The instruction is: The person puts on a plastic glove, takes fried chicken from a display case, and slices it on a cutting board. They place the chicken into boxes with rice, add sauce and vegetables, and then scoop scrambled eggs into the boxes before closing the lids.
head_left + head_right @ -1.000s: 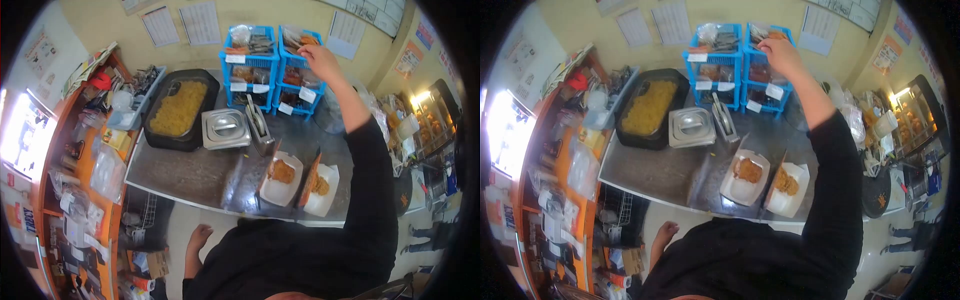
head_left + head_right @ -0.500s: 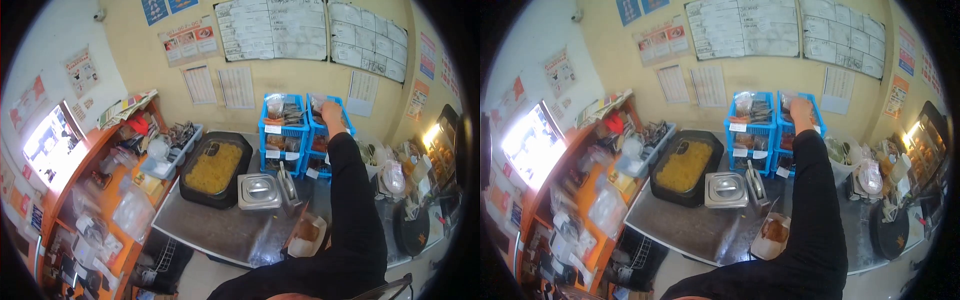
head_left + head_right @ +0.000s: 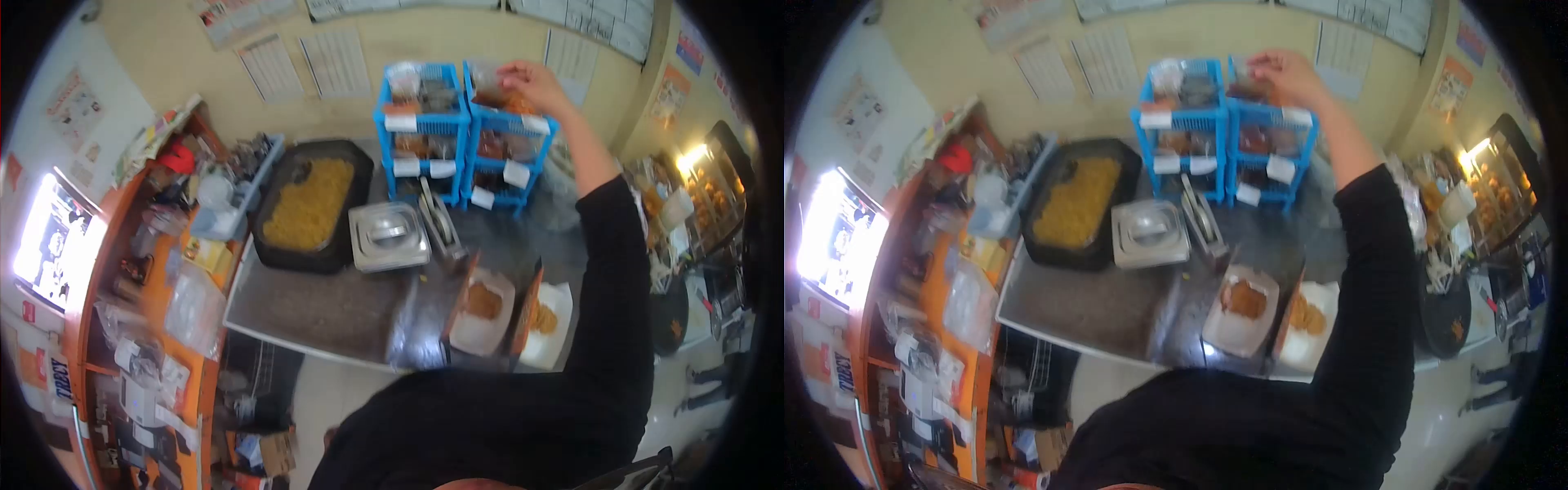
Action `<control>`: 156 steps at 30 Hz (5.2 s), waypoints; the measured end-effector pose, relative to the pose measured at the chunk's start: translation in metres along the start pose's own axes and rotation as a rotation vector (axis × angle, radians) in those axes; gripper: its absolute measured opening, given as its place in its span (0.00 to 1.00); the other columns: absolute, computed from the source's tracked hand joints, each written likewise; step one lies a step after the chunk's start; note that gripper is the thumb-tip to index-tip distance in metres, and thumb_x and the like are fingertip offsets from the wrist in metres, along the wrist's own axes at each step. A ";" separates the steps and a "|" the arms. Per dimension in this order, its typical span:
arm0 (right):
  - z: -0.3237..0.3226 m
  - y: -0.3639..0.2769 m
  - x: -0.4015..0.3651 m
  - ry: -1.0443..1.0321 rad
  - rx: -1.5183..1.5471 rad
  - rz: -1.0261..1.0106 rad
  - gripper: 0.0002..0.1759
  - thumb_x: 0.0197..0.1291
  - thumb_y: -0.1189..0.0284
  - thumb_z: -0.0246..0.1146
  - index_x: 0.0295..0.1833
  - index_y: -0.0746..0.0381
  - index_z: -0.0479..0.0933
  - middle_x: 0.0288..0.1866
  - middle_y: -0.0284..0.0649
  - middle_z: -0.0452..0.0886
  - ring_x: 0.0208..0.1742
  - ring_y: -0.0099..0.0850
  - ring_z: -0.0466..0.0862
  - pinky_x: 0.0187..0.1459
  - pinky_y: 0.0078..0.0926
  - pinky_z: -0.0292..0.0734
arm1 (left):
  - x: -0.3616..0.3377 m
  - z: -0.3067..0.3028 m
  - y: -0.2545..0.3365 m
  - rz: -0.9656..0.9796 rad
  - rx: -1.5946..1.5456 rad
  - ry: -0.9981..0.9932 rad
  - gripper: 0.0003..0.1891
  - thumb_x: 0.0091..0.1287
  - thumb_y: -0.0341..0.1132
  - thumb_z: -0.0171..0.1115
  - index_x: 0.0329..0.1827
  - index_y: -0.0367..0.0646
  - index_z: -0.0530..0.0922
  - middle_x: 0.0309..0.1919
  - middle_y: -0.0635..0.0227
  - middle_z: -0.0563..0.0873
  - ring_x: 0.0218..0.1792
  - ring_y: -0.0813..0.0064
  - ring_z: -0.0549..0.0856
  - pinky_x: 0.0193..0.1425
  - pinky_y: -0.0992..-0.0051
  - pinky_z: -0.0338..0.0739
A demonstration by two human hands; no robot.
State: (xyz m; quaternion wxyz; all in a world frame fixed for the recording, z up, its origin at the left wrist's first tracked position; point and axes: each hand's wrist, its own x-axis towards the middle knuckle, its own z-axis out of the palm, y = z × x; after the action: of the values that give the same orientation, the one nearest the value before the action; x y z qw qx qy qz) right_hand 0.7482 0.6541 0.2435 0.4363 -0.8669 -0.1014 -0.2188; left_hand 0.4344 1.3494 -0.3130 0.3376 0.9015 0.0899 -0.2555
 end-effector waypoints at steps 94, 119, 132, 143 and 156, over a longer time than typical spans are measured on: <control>-0.131 0.253 -0.133 -0.275 -0.885 0.602 0.18 0.53 0.67 0.69 0.50 0.61 0.80 0.46 0.46 0.85 0.45 0.40 0.85 0.43 0.36 0.78 | -0.246 0.161 0.103 -0.303 -0.968 0.270 0.19 0.70 0.39 0.57 0.60 0.40 0.72 0.46 0.59 0.83 0.43 0.66 0.84 0.47 0.68 0.81; -0.137 0.207 -0.141 0.084 -0.320 0.324 0.15 0.57 0.64 0.64 0.48 0.57 0.85 0.34 0.43 0.87 0.37 0.32 0.86 0.41 0.30 0.78 | -0.205 0.036 0.530 0.705 -0.611 0.029 0.12 0.71 0.26 0.55 0.56 0.35 0.75 0.45 0.65 0.84 0.49 0.77 0.81 0.57 0.76 0.74; -0.092 0.006 -0.219 -0.489 0.261 -0.012 0.10 0.63 0.75 0.60 0.47 0.63 0.84 0.36 0.30 0.86 0.34 0.14 0.78 0.36 0.16 0.73 | -0.201 0.049 0.638 0.771 -0.863 -0.075 0.21 0.70 0.29 0.58 0.65 0.38 0.68 0.50 0.67 0.80 0.52 0.80 0.79 0.56 0.77 0.73; -0.011 0.027 -0.311 -0.854 0.041 -0.024 0.15 0.47 0.79 0.63 0.43 0.60 0.82 0.31 0.37 0.84 0.36 0.34 0.84 0.42 0.34 0.77 | -0.137 0.038 0.536 0.763 0.123 0.929 0.11 0.60 0.30 0.66 0.46 0.47 0.83 0.32 0.66 0.82 0.31 0.68 0.80 0.35 0.68 0.77; 0.038 0.073 -0.411 -0.649 -0.076 0.101 0.18 0.51 0.76 0.63 0.50 0.56 0.78 0.46 0.42 0.79 0.54 0.42 0.78 0.55 0.38 0.71 | -0.093 0.060 0.469 0.438 0.291 0.145 0.44 0.49 0.39 0.75 0.71 0.45 0.64 0.57 0.53 0.76 0.58 0.50 0.77 0.59 0.60 0.74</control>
State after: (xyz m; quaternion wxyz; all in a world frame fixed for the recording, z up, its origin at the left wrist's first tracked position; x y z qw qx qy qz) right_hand 0.4224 0.6464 -0.0209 0.3588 -0.9110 -0.1839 0.0872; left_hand 0.4878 0.9570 -0.0390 0.2442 0.9545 -0.1208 -0.1214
